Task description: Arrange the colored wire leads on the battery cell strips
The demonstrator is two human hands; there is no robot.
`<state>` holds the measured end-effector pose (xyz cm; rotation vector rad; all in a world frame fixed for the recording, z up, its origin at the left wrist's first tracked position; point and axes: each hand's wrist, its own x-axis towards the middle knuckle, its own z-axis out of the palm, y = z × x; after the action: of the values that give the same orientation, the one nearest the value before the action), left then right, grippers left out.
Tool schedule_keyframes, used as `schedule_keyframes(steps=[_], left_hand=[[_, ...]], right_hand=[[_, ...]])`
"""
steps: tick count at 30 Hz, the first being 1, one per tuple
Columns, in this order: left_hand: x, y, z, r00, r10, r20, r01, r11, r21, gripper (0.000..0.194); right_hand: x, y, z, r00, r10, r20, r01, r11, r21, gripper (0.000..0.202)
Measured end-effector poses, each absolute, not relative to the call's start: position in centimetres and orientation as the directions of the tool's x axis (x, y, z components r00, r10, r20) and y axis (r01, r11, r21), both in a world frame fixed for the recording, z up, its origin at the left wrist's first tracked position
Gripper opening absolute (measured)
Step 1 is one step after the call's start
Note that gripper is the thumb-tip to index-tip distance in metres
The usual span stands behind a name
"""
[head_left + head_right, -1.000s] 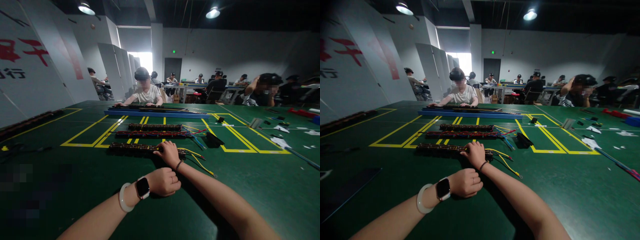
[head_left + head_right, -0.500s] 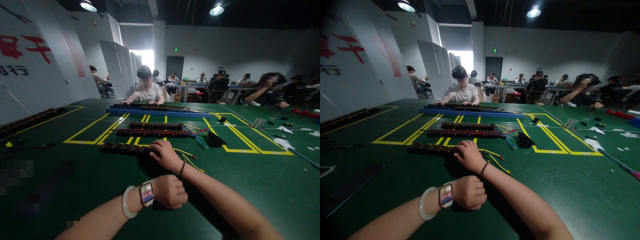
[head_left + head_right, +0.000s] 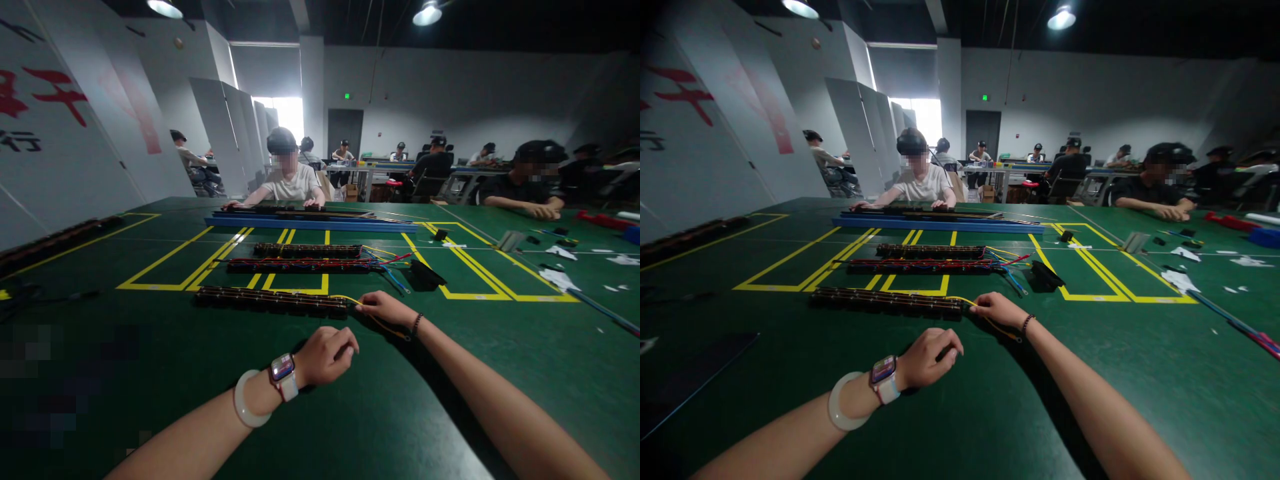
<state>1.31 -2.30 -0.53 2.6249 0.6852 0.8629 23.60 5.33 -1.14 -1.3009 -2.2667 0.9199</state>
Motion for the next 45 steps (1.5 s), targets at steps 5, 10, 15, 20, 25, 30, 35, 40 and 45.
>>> schedule_keyframes(steps=[5,10,15,20,25,30,35,40,45], left_hand=[[1.4,-2.1,-0.1,0.669,0.637,0.382,0.353,-0.726,0.59,0.016],[1.7,-2.1,-0.1,0.655,0.693,0.302,0.349,-0.631,0.693,0.017],[1.7,-1.8,-0.3,0.622,0.751,0.222,0.325,-0.505,0.799,0.022],[1.9,-1.3,-0.7,0.582,0.8,0.148,0.236,-0.34,0.91,0.027],[2.4,-0.6,-1.1,0.616,0.787,-0.039,0.055,0.007,0.998,0.036],[2.2,-0.1,-1.8,0.673,0.725,-0.143,-0.142,0.316,0.938,0.03],[2.0,0.4,-2.0,0.692,0.69,-0.214,-0.219,0.482,0.848,0.023],[2.3,0.3,-1.9,0.707,0.675,-0.209,-0.237,0.505,0.83,0.024],[2.4,0.2,-2.2,0.68,0.7,-0.217,-0.226,0.481,0.847,0.026]], right_hand=[[22.4,5.2,-2.0,-0.482,0.876,0.022,0.556,0.325,-0.765,0.041],[20.7,4.4,-2.7,-0.457,0.887,0.061,0.5,0.314,-0.807,0.041],[20.3,4.2,-2.8,-0.484,0.871,0.084,0.494,0.351,-0.796,0.042],[20.9,4.3,-2.4,-0.528,0.845,0.087,0.487,0.385,-0.784,0.043],[21.5,4.4,-2.4,-0.511,0.856,0.084,0.491,0.37,-0.789,0.038],[21.5,4.4,-2.4,-0.5,0.864,0.063,0.495,0.345,-0.797,0.035],[20.6,3.5,-1.1,-0.423,0.901,0.102,0.565,0.349,-0.747,0.028],[19.2,2.1,0.4,-0.385,0.907,0.169,0.685,0.404,-0.606,0.024],[18.9,2.0,0.7,-0.5,0.832,0.242,0.707,0.553,-0.44,0.019]])
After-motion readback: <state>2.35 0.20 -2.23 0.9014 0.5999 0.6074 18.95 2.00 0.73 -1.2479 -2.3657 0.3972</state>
